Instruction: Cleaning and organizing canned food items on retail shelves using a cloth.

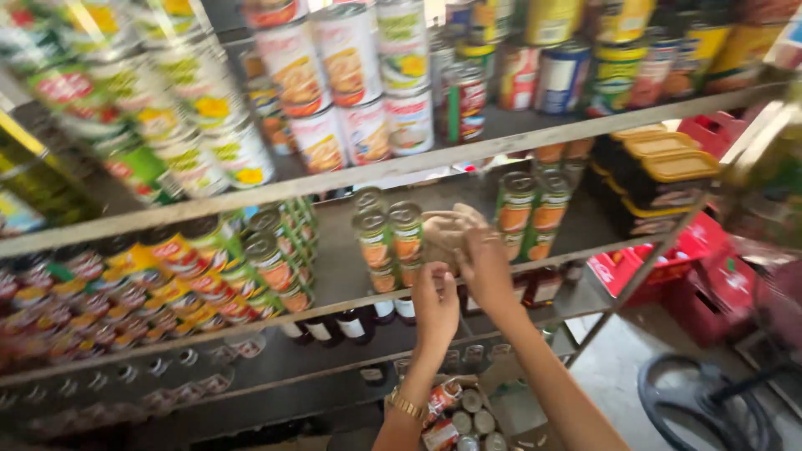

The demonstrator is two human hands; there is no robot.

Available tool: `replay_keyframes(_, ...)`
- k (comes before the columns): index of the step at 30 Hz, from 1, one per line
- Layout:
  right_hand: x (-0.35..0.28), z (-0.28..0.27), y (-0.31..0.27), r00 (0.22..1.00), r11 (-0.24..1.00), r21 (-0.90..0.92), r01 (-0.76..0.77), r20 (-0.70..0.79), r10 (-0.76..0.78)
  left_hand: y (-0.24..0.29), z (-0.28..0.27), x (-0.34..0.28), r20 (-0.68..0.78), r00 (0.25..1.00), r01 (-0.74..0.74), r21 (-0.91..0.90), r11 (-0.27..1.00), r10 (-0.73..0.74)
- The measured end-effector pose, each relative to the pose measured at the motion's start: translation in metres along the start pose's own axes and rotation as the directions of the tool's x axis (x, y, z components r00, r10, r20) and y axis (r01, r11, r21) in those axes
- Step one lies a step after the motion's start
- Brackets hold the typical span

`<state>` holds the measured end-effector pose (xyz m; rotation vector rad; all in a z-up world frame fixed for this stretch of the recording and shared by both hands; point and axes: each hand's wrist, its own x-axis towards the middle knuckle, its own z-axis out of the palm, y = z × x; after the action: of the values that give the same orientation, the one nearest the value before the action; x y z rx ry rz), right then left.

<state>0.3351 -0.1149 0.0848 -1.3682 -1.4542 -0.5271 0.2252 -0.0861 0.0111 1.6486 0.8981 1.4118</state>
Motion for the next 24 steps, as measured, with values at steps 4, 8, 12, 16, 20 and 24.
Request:
replay_keyframes(4,-0.013,0.018,0.025,0.997,0.999,0.036,-0.020,0.074,0.018,-0.006,0.023,0.007,-0.017,0.973,-0.225,0.146,0.963,0.230)
replay_keyframes(8,-0.008,-0.005,0.015,0.979,0.980,0.092,-0.174,0.128,0.162,0.025,0.021,0.012,0.047,0.989,-0.138,-0.035,0.990,0.139)
replay_keyframes(12,-0.008,-0.033,-0.003,0.970,0.939,0.242,-0.244,0.065,0.235,0.055,0.011,0.010,0.109,0.972,-0.205,-0.027,0.978,0.207)
replay_keyframes(16,-0.020,-0.055,-0.020,0.929,0.857,0.359,-0.370,0.130,0.347,0.063,0.010,-0.003,0.112,0.988,-0.116,0.067,0.991,0.108)
replay_keyframes(20,-0.028,-0.081,-0.044,0.974,0.888,0.405,-0.219,0.043,0.221,0.043,0.006,-0.023,-0.076,0.938,-0.321,0.175,0.931,0.337)
replay_keyframes(24,-0.064,-0.077,-0.042,0.925,0.741,0.555,-0.378,0.187,0.331,0.043,0.000,-0.045,0.118,0.982,-0.080,-0.437,0.896,0.145)
